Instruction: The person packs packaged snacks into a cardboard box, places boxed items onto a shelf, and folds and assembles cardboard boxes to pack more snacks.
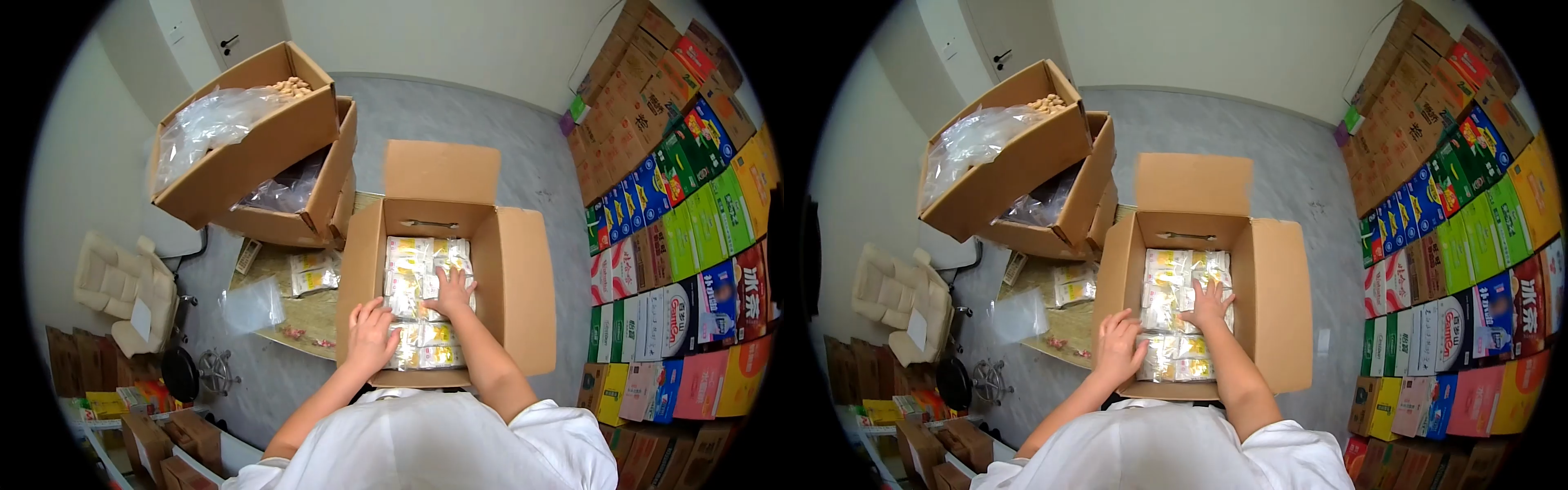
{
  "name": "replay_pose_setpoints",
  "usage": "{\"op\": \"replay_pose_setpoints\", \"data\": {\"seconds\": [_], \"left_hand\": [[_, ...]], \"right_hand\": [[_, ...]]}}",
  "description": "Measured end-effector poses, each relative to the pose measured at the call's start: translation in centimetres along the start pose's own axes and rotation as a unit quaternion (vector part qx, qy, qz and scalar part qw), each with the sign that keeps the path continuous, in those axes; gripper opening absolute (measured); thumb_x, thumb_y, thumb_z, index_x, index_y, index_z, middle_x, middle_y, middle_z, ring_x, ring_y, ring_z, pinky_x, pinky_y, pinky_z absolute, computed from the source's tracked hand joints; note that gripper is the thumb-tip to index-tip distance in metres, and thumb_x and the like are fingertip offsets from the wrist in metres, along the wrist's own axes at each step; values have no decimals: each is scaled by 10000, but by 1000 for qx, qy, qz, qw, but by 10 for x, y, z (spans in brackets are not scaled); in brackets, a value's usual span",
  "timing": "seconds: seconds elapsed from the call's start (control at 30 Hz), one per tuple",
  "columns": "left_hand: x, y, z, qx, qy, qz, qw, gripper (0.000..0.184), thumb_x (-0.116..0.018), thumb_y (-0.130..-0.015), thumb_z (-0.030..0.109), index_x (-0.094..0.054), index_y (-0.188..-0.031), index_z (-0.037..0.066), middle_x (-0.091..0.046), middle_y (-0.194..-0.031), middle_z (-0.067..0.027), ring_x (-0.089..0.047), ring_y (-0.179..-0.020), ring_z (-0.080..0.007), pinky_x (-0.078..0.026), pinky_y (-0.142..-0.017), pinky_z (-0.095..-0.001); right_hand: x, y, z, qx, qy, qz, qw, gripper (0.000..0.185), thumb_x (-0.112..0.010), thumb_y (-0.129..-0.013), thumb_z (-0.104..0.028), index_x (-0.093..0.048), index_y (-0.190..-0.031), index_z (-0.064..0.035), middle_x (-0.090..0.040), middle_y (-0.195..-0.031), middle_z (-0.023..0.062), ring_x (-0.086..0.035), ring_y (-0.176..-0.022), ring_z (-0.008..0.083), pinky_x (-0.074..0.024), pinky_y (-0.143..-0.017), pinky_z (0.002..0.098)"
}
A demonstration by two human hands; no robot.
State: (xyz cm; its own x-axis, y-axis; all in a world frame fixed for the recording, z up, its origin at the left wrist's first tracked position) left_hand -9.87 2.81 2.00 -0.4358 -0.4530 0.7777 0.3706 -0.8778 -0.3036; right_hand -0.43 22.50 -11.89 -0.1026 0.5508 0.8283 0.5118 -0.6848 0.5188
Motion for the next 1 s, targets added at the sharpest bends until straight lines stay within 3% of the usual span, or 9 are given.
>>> {"op": "replay_pose_setpoints", "data": {"seconds": [0.07,0.1,0.23,0.37,0.53,0.63,0.77,0.93,1.0], "left_hand": [[5,2,-3,9,17,16,1000,237,-648,-755,153,-573,-952,48,-565,-1119,-124,-446,-1202,-307,-274,-1025,-510],[15,4,-8,38,52,90,994,271,-640,-763,150,-545,-993,40,-521,-1179,-141,-429,-1208,-318,-272,-1030,-508],[21,16,-76,191,183,234,935,356,-617,-793,138,-459,-1083,6,-431,-1260,-196,-401,-1193,-367,-319,-1013,-461],[-24,44,-207,420,341,288,790,424,-645,-786,157,-431,-1104,-23,-456,-1203,-220,-431,-1144,-365,-365,-972,-426],[-53,64,-332,472,95,208,851,518,-697,-739,217,-461,-1119,-46,-508,-1161,-242,-480,-1103,-369,-392,-946,-434],[-38,55,-330,508,2,113,854,571,-717,-716,262,-479,-1131,-51,-523,-1164,-256,-494,-1104,-389,-404,-943,-447],[-38,39,-336,534,-61,18,843,707,-742,-699,391,-457,-1192,-28,-511,-1231,-240,-486,-1145,-395,-394,-974,-471],[-21,23,-318,643,-101,-15,759,943,-763,-652,526,-364,-1325,-1,-465,-1323,-211,-418,-1241,-386,-371,-1010,-482],[-37,33,-358,622,-124,-8,773,899,-787,-642,493,-420,-1299,2,-539,-1250,-185,-507,-1164,-343,-434,-935,-455]], "right_hand": [[0,4,-10,82,59,111,989,989,-762,-667,-478,-219,-1466,-269,-118,-1536,152,-55,-1425,339,-57,-1060,684],[-1,7,-17,90,124,58,986,893,-629,-783,-541,-125,-1487,-318,-20,-1557,134,16,-1430,342,-23,-1050,696],[-25,-1,-11,118,119,-43,985,773,-347,-871,-676,-58,-1493,-319,0,-1557,132,28,-1427,356,-3,-1040,701],[-16,-1,-13,119,106,-88,983,802,-386,-862,-669,-56,-1494,-304,6,-1557,134,28,-1427,354,1,-1056,680],[20,24,-38,103,114,-111,982,806,-500,-862,-568,-128,-1497,-236,-20,-1556,140,4,-1431,341,-9,-1080,648],[47,53,-58,199,37,25,979,711,-621,-811,-477,-387,-1401,-157,-183,-1518,180,-182,-1406,325,-60,-1085,639],[60,91,-68,238,-9,135,962,584,-651,-815,-385,-496,-1299,-97,-257,-1471,213,-265,-1366,332,-122,-1080,630],[36,114,-59,237,-19,144,961,574,-678,-789,-401,-525,-1240,-80,-265,-1458,228,-321,-1327,344,-182,-1054,638],[26,115,-55,230,-27,123,965,539,-680,-790,-390,-547,-1200,-67,-271,-1454,228,-342,-1313,347,-191,-1047,642]]}}
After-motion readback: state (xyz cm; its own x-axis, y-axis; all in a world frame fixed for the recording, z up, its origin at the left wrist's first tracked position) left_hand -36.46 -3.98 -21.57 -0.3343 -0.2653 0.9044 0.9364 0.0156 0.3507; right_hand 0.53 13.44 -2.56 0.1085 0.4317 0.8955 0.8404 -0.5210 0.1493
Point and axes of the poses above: each hand's wrist, its own y-axis away from the middle knuckle, its own x-axis out of the back of the hand, z = x × y, the point moved 5 cm from there along -y, towards the middle knuckle
